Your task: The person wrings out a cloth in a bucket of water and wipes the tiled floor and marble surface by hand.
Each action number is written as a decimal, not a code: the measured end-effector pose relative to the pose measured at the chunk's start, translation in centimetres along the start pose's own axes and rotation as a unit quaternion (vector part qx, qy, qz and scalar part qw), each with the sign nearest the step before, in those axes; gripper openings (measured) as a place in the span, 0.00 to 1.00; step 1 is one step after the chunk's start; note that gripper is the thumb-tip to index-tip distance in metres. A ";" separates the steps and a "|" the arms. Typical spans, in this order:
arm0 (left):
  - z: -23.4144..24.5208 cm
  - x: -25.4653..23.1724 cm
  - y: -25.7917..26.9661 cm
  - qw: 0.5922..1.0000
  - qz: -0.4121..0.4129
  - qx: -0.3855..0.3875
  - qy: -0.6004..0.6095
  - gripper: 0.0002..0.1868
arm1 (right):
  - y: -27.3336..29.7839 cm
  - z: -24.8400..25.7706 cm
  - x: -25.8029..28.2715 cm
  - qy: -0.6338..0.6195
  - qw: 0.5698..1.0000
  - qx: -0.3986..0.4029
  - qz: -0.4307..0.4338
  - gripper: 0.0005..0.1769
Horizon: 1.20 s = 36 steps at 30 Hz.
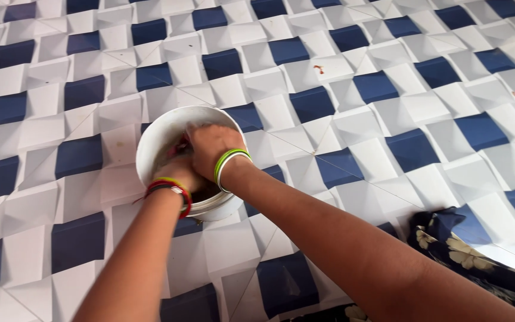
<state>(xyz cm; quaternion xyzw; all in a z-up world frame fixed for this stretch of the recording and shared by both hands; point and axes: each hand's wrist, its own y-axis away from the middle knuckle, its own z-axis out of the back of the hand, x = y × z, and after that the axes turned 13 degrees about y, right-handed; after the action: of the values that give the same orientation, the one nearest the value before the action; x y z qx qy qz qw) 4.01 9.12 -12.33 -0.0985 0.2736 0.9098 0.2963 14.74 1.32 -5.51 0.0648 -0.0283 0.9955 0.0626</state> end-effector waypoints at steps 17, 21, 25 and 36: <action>7.9 -3.1 8.0 0.308 -0.197 -0.137 0.921 0.12 | 0.7 1.8 -1.2 -0.277 0.961 0.010 0.004 0.53; 7.9 -1.2 7.9 0.457 -0.114 -0.209 0.857 0.12 | 0.3 0.6 -1.3 -0.166 0.983 -0.067 -0.027 0.31; 7.3 0.4 8.6 0.762 -0.091 -0.286 0.575 0.38 | 1.2 1.5 -1.9 -0.212 0.963 -0.146 -0.080 0.38; 4.1 -4.5 7.9 0.752 -0.335 -0.181 0.538 0.50 | 2.1 6.9 -1.8 -0.643 0.764 0.030 -0.040 0.46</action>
<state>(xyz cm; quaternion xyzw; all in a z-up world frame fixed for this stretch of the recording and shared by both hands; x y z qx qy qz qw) 2.86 3.84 -3.94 -0.7088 0.1676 0.5815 0.3624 17.15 -1.39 1.02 0.6929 -0.0295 0.7173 0.0676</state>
